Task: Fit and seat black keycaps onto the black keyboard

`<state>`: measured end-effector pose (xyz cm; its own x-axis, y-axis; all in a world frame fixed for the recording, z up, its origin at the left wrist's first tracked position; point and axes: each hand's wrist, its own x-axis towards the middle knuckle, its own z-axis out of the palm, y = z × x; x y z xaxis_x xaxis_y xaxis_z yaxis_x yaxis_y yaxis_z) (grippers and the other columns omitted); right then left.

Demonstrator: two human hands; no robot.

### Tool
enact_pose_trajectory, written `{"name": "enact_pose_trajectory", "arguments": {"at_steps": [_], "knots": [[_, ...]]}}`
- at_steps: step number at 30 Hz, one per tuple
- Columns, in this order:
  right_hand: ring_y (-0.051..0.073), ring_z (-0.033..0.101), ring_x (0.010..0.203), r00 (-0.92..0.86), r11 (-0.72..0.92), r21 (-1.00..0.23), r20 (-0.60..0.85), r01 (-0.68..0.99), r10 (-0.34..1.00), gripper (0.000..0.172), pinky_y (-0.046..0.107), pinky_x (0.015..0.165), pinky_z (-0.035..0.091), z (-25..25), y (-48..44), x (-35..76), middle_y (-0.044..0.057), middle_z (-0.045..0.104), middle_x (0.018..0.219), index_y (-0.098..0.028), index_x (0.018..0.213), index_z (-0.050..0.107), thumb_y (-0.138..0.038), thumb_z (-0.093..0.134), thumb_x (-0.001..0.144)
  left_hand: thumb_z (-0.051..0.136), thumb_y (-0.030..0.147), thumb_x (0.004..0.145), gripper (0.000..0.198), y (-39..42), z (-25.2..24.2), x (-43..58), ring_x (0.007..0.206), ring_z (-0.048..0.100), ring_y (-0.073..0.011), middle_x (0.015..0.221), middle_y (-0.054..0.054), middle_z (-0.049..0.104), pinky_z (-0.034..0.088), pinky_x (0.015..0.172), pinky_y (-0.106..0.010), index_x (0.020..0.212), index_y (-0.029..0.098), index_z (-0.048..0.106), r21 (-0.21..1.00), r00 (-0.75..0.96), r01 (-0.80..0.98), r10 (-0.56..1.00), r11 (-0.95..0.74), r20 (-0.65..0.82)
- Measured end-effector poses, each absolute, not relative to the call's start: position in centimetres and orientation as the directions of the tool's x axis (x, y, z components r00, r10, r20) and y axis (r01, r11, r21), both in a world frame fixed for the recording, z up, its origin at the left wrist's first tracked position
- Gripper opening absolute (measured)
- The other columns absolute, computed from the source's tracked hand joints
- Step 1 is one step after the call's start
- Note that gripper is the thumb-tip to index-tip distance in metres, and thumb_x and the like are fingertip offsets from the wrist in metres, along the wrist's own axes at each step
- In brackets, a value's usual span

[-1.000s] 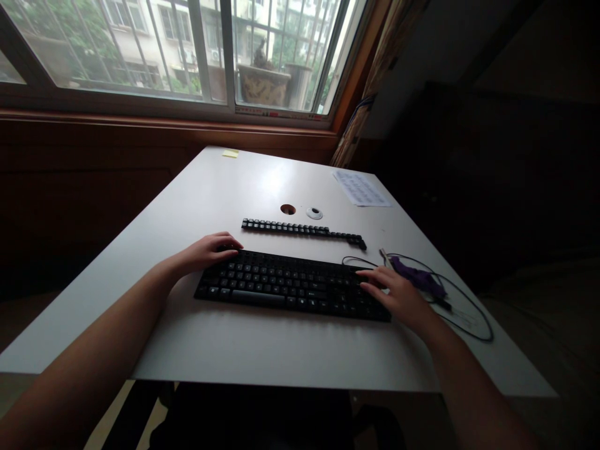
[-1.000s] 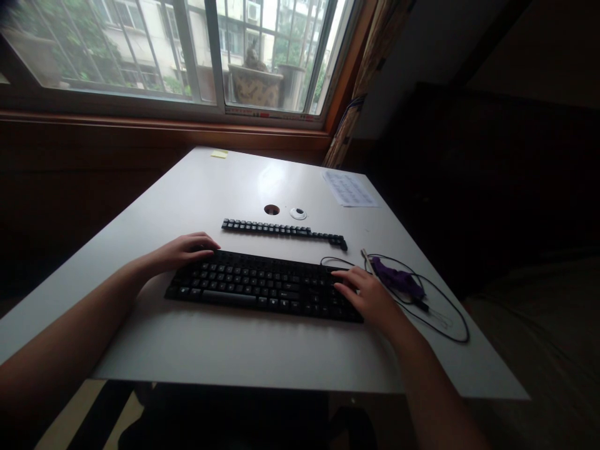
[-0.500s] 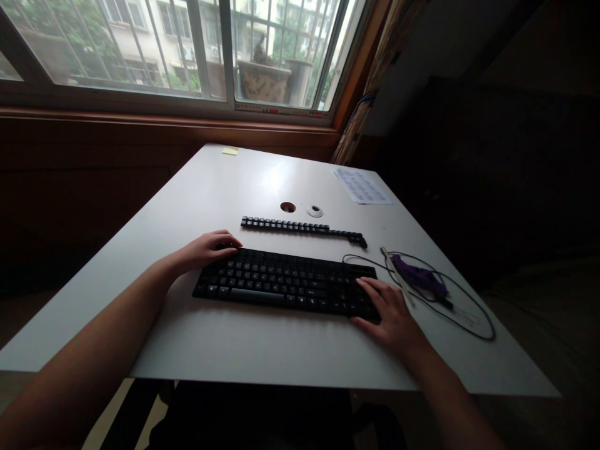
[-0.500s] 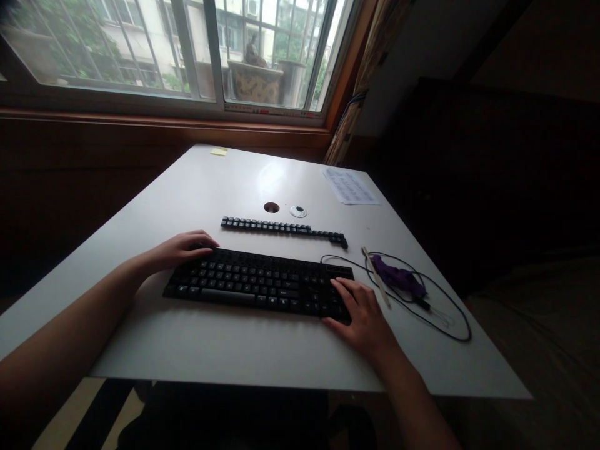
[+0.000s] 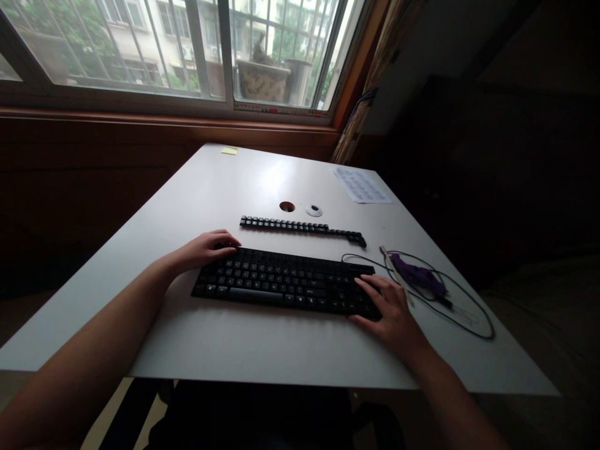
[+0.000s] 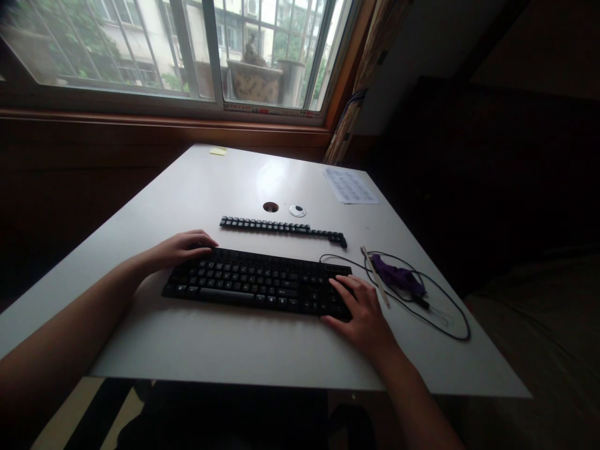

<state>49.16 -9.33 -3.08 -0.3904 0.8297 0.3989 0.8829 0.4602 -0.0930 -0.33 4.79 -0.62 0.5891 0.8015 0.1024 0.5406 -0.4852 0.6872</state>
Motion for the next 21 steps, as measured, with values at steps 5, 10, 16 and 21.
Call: {"name": "enact_pose_trajectory", "arguments": {"at_steps": [5,10,16,21], "knots": [[0.034,0.042,0.135,-0.388,0.459,-0.099,0.399,0.883,0.831,0.073,0.055,0.115,0.034,-3.09,-9.32,49.13,0.010,0.049,0.144,-0.030,0.148,0.044,-0.052,0.071,0.084,0.054,0.055,0.095,0.040,4.69,-0.45,-0.23,0.106,0.063,-0.0247,0.114,-0.007,0.066,0.050,0.097,-0.037,0.112,0.023,0.071,0.686,0.585,0.549,0.806,-0.477,0.091],[0.035,0.040,0.136,-0.379,0.444,-0.096,0.380,0.891,0.844,0.067,0.056,0.115,0.034,-3.09,-9.41,49.00,0.009,0.048,0.144,-0.031,0.145,0.047,-0.052,0.069,0.085,0.053,0.055,0.095,0.041,4.67,-0.35,-0.19,0.106,0.063,-0.0248,0.114,-0.007,0.066,0.050,0.097,-0.037,0.112,0.022,0.071,0.684,0.590,0.549,0.803,-0.480,0.090],[0.036,0.040,0.136,-0.361,0.431,-0.113,0.381,0.895,0.851,0.078,0.057,0.115,0.034,-3.05,-9.67,48.62,0.012,0.045,0.146,-0.029,0.152,0.034,-0.052,0.068,0.086,0.054,0.056,0.094,0.041,4.67,-0.42,-0.21,0.105,0.063,-0.0247,0.114,-0.007,0.066,0.051,0.096,-0.037,0.112,0.023,0.071,0.693,0.586,0.541,0.804,-0.477,0.096],[0.037,0.039,0.135,-0.337,0.398,-0.106,0.365,0.911,0.868,0.074,0.058,0.113,0.035,-2.94,-9.82,48.49,0.011,0.042,0.146,-0.033,0.150,0.036,-0.053,0.067,0.086,0.053,0.055,0.095,0.040,4.64,-0.40,-0.20,0.105,0.062,-0.0248,0.114,-0.008,0.066,0.050,0.097,-0.039,0.111,0.023,0.071,0.696,0.594,0.532,0.798,-0.482,0.098]]}}
